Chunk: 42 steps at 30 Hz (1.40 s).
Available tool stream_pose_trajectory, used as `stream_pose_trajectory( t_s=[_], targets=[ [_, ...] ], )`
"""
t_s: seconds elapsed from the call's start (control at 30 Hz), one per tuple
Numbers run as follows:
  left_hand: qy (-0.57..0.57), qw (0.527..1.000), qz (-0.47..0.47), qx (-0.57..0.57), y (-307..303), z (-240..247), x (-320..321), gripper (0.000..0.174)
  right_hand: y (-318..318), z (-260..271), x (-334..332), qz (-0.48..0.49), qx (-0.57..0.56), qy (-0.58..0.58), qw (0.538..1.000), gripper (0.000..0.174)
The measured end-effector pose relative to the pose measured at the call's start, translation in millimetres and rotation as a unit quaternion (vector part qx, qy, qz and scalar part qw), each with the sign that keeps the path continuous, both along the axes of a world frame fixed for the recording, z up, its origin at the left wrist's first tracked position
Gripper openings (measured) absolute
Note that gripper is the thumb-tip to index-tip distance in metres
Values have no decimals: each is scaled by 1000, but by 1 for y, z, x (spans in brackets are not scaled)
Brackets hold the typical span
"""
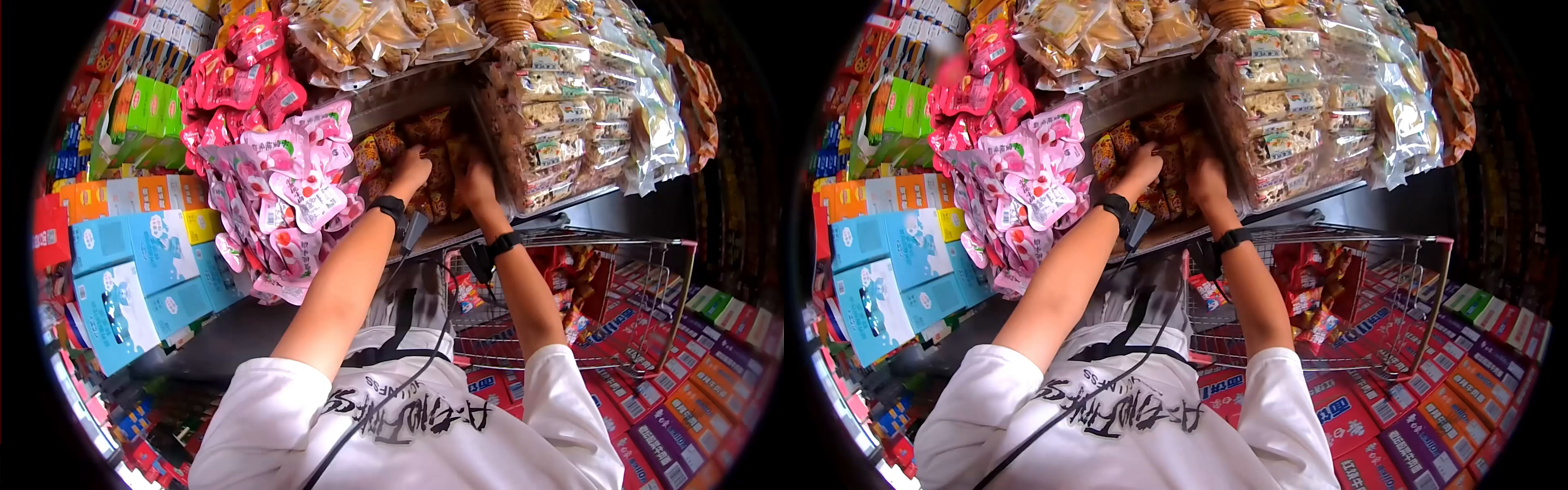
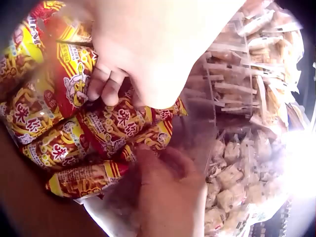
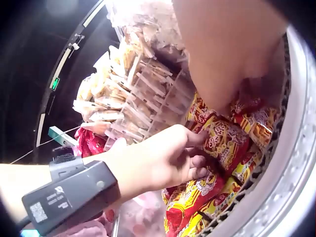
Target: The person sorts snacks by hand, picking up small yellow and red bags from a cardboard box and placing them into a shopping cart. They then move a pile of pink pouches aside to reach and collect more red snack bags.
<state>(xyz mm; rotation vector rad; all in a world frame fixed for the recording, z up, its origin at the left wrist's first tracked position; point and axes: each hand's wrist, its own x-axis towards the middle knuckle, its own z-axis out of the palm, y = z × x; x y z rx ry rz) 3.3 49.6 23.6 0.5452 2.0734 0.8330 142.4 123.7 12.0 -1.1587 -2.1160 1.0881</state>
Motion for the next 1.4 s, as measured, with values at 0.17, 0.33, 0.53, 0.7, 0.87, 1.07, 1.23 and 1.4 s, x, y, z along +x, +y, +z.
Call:
stream_pose_trajectory(
  t_s=[0.17, 0.33, 0.53, 0.7, 0.87, 1.07, 1.23, 1.4],
  targets=[
    [176, 983, -43, 27, 8, -28, 3, 44, 10, -12, -1, 69, 4, -22, 997, 32],
    [220, 975, -23, 23, 8, -20, 16, 49, 3, 28, 29, 53, -60, -19, 997, 27],
    [269, 960, -48, 66, 6, 7, 25, 54, -43, 108, 126, -172, -27, 178, 968, 15],
    [376, 896, -107, 212, 14, 4, 24, 37, -29, 43, 258, -434, 88, 264, 857, 17],
    [416, 861, -226, 188, 16, -8, 9, 36, 4, -55, 396, -578, 53, -76, 811, 38],
    [526, 819, -222, 55, 23, 3, 19, 36, 46, -125, 429, -497, -14, -213, 841, 84],
    [485, 841, -179, 159, 40, -22, -9, 38, 89, -272, 487, -427, -174, -88, 883, 78],
    [351, 925, -117, 85, 54, -37, -37, 36, 102, -254, 473, -430, -290, -12, 855, 73]
  ],
)
